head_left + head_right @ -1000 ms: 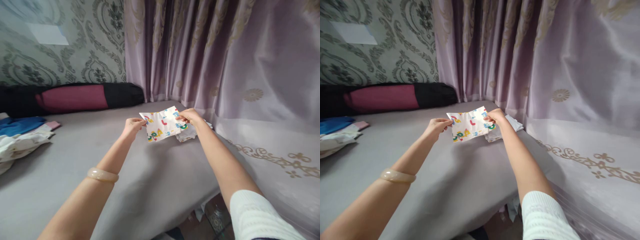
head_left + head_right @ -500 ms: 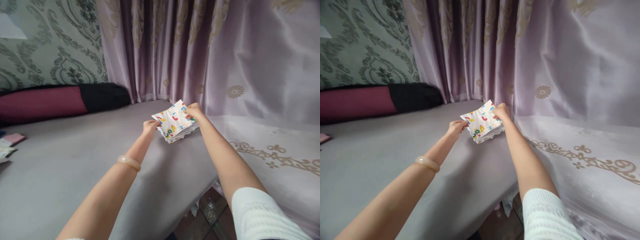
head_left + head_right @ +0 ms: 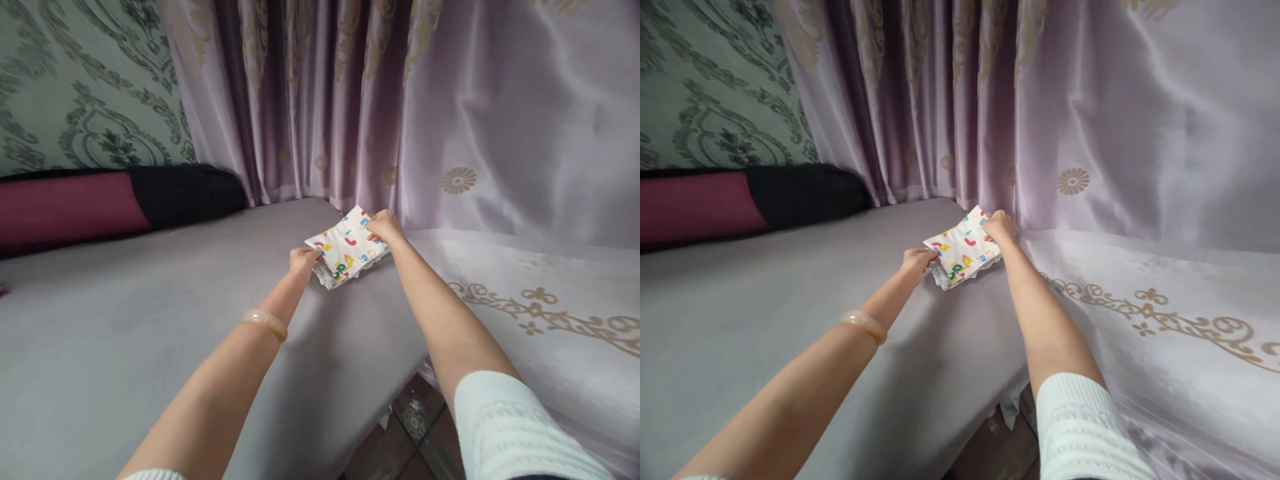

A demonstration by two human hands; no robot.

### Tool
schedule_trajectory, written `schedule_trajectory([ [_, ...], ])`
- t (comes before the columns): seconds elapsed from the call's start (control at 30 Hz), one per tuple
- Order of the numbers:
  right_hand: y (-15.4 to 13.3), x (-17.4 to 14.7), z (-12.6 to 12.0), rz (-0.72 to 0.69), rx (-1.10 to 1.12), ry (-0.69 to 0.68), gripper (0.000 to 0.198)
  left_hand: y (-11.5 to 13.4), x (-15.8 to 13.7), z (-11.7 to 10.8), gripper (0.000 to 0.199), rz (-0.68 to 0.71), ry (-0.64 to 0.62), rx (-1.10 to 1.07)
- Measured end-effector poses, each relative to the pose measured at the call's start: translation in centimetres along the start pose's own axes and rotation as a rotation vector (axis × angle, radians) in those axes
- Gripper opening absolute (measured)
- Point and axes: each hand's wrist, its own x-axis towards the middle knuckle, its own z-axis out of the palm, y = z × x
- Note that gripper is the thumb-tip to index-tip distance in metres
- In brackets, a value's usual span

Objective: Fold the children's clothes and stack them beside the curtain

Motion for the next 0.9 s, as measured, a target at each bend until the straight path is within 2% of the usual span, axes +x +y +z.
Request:
schedule_trajectory([
  [0.23, 0.4, -0.1, 1.3, 0.008, -0.024, -0.013, 0.003, -1.2, 0.6, 0.0, 0.009, 0.058, -0.025, 0.111],
  [0.33, 0.4, -0.2, 1.5, 0.019, -0.036, -0.003, 0.007, -1.5, 0.8, -0.3, 0.007, 0.086, -0.043, 0.166],
  [0.57, 0.4, -0.4, 1.7, 0.051, -0.102, 0.011, 0.007, -2.1, 0.0, -1.7, 0.014, 0.168, -0.116, 0.255],
  [0.67, 0.7, -0.3, 1.9, 0.070, -0.169, 0.012, 0.013, -2.4, -1.0, -3.6, 0.020, 0.220, -0.149, 0.301],
  [0.73, 1.0, -0.2, 2.2, 0.064, -0.198, 0.024, 0.017, -2.6, -1.7, -5.7, 0.026, 0.277, -0.169, 0.375],
  [0.8, 1.4, -0.3, 2.6, 0.052, -0.216, 0.039, 0.020, -2.9, -2.1, -8.4, 0.032, 0.297, -0.168, 0.450],
  [0.9, 1.9, -0.6, 3.3, 0.036, -0.246, 0.069, 0.023, -3.3, -2.6, -13.1, 0.035, 0.366, -0.099, 0.652],
])
